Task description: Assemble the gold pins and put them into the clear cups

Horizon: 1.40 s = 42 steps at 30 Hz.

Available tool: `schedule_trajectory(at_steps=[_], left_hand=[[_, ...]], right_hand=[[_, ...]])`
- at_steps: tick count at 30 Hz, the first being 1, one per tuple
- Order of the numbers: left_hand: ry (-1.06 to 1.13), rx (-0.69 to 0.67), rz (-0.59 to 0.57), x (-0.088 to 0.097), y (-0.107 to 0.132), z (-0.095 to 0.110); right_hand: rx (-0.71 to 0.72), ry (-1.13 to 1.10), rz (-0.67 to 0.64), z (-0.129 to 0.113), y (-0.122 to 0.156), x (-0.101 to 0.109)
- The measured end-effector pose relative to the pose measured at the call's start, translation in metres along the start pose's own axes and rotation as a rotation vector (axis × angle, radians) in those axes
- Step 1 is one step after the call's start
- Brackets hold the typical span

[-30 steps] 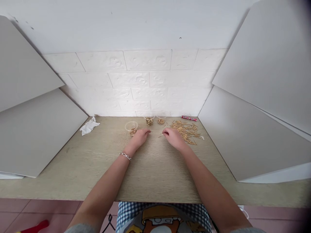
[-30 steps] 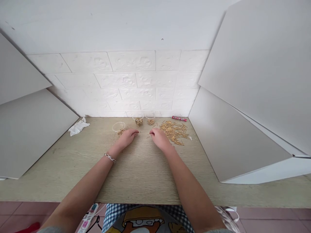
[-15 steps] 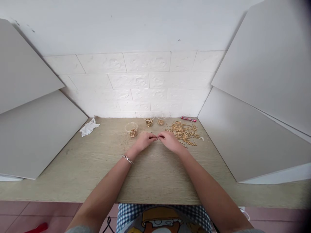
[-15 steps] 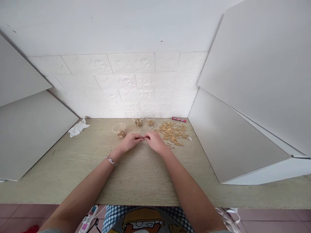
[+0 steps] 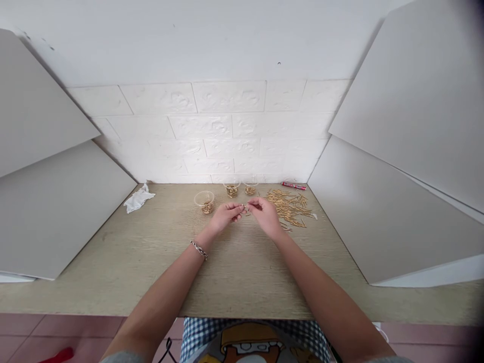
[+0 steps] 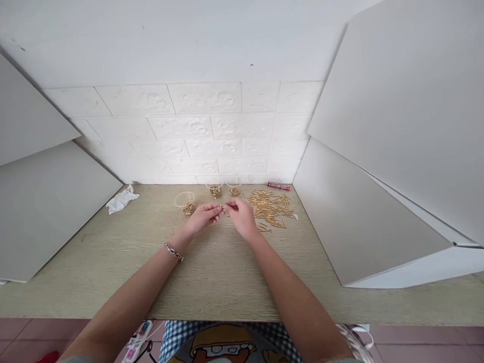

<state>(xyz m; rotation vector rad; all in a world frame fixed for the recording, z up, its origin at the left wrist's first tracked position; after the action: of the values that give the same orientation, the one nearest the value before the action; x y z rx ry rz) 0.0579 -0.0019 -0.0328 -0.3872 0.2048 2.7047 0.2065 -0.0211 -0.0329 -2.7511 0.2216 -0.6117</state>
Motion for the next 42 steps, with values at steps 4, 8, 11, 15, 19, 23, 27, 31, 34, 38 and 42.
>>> schedule_trajectory(at_steps=[4, 8, 11, 15, 19, 23, 27, 31, 34, 38, 42], left_hand=[[0.169, 0.02, -0.018, -0.004, 0.004, 0.002], [0.27, 0.037, -0.055, -0.005, 0.006, 0.004], [0.325, 0.049, -0.066, -0.005, 0.006, 0.004], [0.352, 0.063, -0.051, -0.003, 0.006, 0.004], [0.355, 0.066, -0.058, -0.002, 0.006, 0.006], [0.386, 0.049, -0.083, -0.003, 0.007, 0.006], [0.381, 0.028, -0.089, -0.003, 0.007, 0.004], [0.376, 0.024, -0.101, -0.004, 0.007, 0.004], [0.376, 0.027, -0.107, -0.004, 0.007, 0.004], [0.366, 0.035, -0.113, -0.003, 0.006, 0.004], [0.342, 0.034, -0.111, -0.002, 0.005, 0.003]], right_hand=[[0.249, 0.175, 0.081, -0.008, 0.008, -0.001], [0.354, 0.257, 0.084, -0.012, 0.011, 0.0], [0.355, 0.273, 0.099, -0.012, 0.01, 0.0], [0.333, 0.269, 0.068, -0.012, 0.01, 0.001], [0.233, 0.188, 0.045, -0.013, 0.01, 0.001], [0.148, 0.124, 0.029, -0.016, 0.011, 0.001], [0.063, 0.026, -0.016, -0.019, 0.011, 0.0], [-0.023, -0.074, -0.08, -0.019, 0.011, -0.001], [-0.065, -0.107, -0.1, -0.019, 0.011, -0.001], [-0.099, -0.117, -0.119, -0.017, 0.009, 0.0], [-0.093, -0.11, -0.137, -0.014, 0.008, -0.001]])
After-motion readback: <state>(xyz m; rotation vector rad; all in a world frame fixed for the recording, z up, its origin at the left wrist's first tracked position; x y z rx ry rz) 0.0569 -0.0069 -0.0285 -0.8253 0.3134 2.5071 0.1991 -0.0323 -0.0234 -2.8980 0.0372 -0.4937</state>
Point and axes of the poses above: each hand's wrist, its own y-axis away from the middle knuckle, its own x-axis out of the back of the hand, z = x × y, the point moved 1 cm from there along -y, towards the middle knuckle, and after that the axes turned 10 degrees about y, right-handed, at the moved point
